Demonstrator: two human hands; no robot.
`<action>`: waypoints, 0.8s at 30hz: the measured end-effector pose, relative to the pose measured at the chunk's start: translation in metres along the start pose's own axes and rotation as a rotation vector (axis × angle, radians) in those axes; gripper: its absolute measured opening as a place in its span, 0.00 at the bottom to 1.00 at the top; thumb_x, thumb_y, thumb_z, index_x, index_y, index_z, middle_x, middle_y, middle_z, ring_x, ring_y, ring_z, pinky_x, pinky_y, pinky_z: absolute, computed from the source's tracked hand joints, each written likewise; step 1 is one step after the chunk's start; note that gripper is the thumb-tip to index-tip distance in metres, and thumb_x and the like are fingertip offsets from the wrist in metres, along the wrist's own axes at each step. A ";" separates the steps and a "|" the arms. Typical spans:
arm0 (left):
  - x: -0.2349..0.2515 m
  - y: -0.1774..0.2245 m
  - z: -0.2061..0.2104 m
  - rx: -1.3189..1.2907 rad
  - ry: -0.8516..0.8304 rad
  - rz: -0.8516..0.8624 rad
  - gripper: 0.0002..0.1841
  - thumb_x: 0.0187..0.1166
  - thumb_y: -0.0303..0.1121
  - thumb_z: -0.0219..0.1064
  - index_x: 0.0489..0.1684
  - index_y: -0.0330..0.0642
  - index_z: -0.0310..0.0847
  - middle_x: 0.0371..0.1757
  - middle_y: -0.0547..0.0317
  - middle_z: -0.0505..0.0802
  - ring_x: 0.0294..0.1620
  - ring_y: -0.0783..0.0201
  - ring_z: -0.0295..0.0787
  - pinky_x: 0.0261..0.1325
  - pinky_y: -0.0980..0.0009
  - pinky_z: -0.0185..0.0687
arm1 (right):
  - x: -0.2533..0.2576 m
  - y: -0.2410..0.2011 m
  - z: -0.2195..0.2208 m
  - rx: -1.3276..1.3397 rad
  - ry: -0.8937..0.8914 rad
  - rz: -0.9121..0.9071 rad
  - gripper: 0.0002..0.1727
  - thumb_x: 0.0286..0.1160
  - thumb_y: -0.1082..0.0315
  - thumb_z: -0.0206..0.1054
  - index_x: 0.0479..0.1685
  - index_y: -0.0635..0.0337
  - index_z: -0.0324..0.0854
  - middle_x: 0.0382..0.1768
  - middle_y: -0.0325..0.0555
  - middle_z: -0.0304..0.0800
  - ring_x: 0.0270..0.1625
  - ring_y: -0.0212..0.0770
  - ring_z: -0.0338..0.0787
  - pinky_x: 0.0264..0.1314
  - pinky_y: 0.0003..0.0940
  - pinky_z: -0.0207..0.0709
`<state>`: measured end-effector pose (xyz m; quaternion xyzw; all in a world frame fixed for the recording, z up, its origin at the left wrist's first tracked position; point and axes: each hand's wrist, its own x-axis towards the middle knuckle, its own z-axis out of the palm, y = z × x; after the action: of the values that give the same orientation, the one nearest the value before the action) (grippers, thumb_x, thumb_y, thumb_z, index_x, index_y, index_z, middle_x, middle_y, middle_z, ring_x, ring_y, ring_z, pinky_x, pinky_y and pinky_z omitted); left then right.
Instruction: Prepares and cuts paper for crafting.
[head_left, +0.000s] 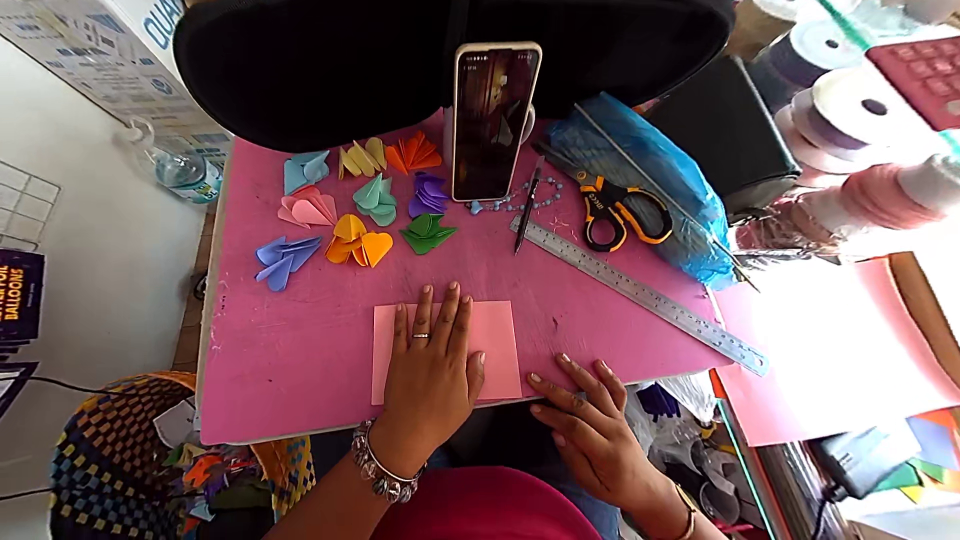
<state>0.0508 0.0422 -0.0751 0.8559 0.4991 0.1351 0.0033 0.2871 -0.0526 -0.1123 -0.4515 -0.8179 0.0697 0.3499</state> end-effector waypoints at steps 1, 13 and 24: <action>0.001 0.000 0.000 -0.001 -0.001 0.000 0.34 0.88 0.51 0.41 0.87 0.40 0.68 0.88 0.53 0.73 0.90 0.39 0.62 0.84 0.31 0.51 | -0.003 0.000 0.001 0.020 0.034 -0.004 0.19 0.94 0.56 0.42 0.56 0.42 0.81 0.77 0.30 0.82 0.92 0.42 0.60 0.95 0.53 0.31; -0.015 0.001 -0.004 -0.047 0.031 0.086 0.32 0.89 0.54 0.40 0.83 0.46 0.73 0.88 0.55 0.74 0.88 0.39 0.65 0.82 0.30 0.55 | 0.016 -0.013 0.029 -0.294 0.136 -0.015 0.14 0.89 0.61 0.55 0.65 0.38 0.81 0.76 0.26 0.83 0.91 0.39 0.61 0.92 0.50 0.36; -0.029 0.012 -0.056 -0.398 0.238 0.363 0.17 0.88 0.40 0.55 0.64 0.48 0.88 0.64 0.58 0.95 0.70 0.61 0.89 0.73 0.66 0.80 | 0.069 -0.049 -0.043 -0.183 0.307 -0.095 0.05 0.88 0.60 0.59 0.51 0.39 0.80 0.59 0.22 0.88 0.81 0.27 0.71 0.94 0.42 0.31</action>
<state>0.0345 0.0035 -0.0258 0.8920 0.2983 0.3281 0.0882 0.2569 -0.0353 -0.0238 -0.4477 -0.7782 -0.0911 0.4308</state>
